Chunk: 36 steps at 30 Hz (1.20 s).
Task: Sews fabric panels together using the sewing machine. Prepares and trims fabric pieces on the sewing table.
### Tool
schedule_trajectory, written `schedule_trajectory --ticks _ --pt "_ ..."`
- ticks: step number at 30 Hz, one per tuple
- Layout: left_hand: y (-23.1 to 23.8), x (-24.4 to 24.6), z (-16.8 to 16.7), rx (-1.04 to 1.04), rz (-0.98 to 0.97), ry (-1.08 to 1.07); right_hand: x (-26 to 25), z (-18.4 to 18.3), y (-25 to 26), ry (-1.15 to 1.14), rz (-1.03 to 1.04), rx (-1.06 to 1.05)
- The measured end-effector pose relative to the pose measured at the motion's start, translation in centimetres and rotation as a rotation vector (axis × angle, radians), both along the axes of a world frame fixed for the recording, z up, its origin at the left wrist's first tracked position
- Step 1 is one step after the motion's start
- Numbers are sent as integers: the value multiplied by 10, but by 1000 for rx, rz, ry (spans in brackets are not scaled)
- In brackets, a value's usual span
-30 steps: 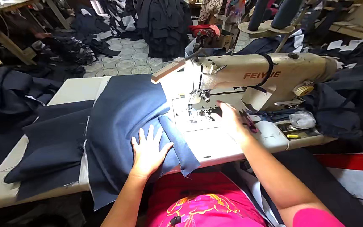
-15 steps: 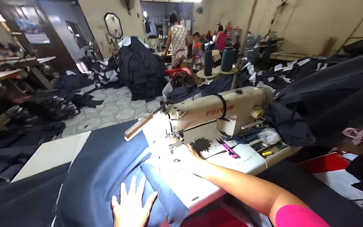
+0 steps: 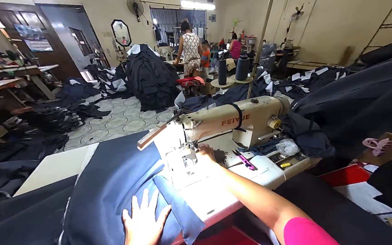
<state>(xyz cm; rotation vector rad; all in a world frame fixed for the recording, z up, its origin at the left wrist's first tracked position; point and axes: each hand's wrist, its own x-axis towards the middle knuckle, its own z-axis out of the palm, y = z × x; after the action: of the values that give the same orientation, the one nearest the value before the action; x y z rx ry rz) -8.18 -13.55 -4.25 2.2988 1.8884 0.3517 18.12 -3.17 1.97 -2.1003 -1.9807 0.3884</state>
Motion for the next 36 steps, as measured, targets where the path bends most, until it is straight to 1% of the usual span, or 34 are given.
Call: schedule_trajectory --ticks 2,4,5,6,7,8,10,11,13,14,15,16,18,19,21,22,23,25,28,31,32,33,34,35,36 --pt "-1 4 1 -9 1 27 -18 2 -32 115 -13 69" --pt "-2 14 4 -43 -34 51 -42 6 -93 117 198 98" --pt "-3 18 10 -92 -83 44 -52 -4 -119 90 316 156" --pt "-1 21 19 -127 -144 17 -60 -17 -138 97 389 166" --pt "5 21 29 -92 -200 -39 -65 -29 -149 127 434 116" --pt "18 18 40 6 -245 -95 -67 -42 -155 134 454 65" --pt "51 10 64 75 -280 -140 -62 -57 -160 101 458 45" --pt "71 4 69 59 -281 -118 -57 -58 -161 81 453 48" --pt "104 -10 65 -107 -213 15 -45 -49 -162 31 424 6" --pt "111 -15 58 -211 -144 100 -38 -43 -161 -12 400 -17" --pt "107 -16 53 -301 -59 192 -30 -36 -159 -59 375 -42" --pt "94 -9 52 -339 29 262 -19 -33 -156 -85 354 -16" --pt "51 11 61 -349 138 376 4 -34 -150 -92 303 93" --pt "29 22 70 -374 133 410 12 -31 -147 -109 269 108" --pt "1 37 84 -394 53 479 16 -12 -143 -136 189 -22" --pt "-4 39 87 -356 32 464 14 -4 -142 -131 150 -95" --pt "-5 36 83 -283 21 413 11 -1 -140 -116 125 -121" --pt "8 23 64 -223 29 295 7 -16 -136 -80 145 -90" --pt "28 2 45 -287 64 250 3 -36 -130 -56 187 -76" --pt "37 -1 52 -308 81 283 -12 -35 -132 -50 201 -86" --pt "37 3 54 -246 27 285 -19 -34 -134 -51 212 -93" --pt "39 7 50 -101 -81 232 -25 -34 -134 -50 226 -102" --pt "43 10 42 77 -223 133 -30 -34 -135 -51 237 -102" --pt "47 15 35 179 -341 37 -34 -35 -135 -54 242 -95" --pt "49 19 30 161 -377 -12 -36 -35 -135 -59 240 -95"
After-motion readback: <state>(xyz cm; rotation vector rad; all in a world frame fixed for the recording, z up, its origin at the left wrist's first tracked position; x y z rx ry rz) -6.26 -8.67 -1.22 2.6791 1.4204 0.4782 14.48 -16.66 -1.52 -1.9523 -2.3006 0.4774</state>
